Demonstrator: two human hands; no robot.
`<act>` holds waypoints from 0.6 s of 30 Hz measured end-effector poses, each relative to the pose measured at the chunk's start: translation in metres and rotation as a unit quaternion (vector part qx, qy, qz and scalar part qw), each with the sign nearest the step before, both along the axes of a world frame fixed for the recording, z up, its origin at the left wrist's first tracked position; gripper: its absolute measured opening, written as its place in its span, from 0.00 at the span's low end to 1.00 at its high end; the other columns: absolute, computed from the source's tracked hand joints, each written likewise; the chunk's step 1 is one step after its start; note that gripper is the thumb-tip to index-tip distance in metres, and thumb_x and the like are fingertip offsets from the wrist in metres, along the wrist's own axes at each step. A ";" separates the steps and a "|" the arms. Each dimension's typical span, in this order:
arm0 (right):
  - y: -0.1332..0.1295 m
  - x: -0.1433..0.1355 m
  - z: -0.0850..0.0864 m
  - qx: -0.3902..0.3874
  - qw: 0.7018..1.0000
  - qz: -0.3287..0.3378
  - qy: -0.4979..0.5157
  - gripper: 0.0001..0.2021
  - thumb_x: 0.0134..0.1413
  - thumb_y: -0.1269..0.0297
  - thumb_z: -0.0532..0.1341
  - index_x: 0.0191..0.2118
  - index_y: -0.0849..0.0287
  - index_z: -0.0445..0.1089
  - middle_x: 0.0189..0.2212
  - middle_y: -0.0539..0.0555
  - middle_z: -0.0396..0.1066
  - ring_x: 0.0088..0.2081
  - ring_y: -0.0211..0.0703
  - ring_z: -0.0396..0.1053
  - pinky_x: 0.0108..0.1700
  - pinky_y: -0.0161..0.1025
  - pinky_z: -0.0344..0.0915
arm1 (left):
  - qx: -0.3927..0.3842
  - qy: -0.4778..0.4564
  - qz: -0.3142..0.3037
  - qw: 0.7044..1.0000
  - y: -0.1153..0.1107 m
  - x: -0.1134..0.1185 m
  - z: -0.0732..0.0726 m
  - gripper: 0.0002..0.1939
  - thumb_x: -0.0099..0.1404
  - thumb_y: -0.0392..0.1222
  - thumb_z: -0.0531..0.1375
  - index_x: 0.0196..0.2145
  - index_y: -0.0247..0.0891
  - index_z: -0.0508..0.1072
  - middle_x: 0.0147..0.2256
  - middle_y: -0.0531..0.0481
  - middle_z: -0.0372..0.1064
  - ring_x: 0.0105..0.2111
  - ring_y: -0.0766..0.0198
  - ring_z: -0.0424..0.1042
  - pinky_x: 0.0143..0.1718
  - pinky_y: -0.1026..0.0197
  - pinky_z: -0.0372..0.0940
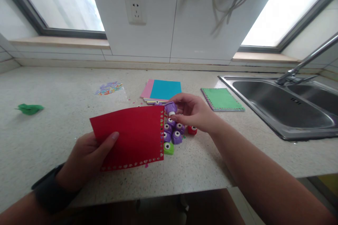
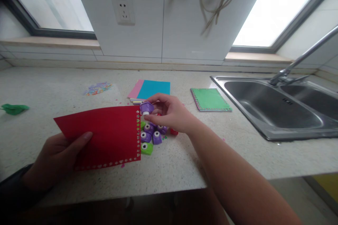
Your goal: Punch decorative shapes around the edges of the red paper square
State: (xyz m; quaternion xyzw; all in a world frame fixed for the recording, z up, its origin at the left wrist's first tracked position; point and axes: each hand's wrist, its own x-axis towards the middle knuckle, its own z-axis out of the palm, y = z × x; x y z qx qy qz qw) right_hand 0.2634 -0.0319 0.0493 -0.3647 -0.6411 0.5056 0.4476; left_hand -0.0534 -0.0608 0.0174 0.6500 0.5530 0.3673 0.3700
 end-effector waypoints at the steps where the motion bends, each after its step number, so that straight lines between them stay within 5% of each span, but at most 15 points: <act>1: 0.000 0.000 0.001 -0.007 1.000 0.000 -0.001 0.18 0.47 0.63 0.75 0.43 0.58 0.71 0.32 0.48 0.68 0.29 0.34 0.65 0.30 0.34 0.65 | 0.000 0.002 0.000 1.000 0.000 0.000 0.000 0.15 0.63 0.58 0.63 0.35 0.46 0.82 0.37 0.52 0.83 0.33 0.55 0.81 0.34 0.63 0.76; 18: -0.003 -0.007 0.004 -0.055 0.998 0.035 -0.026 0.20 0.53 0.56 0.72 0.49 0.60 0.74 0.35 0.52 0.75 0.36 0.39 0.72 0.38 0.37 0.70 | 0.023 0.032 -0.009 0.999 -0.004 0.007 0.009 0.15 0.60 0.54 0.65 0.37 0.41 0.82 0.38 0.49 0.83 0.36 0.50 0.81 0.38 0.55 0.78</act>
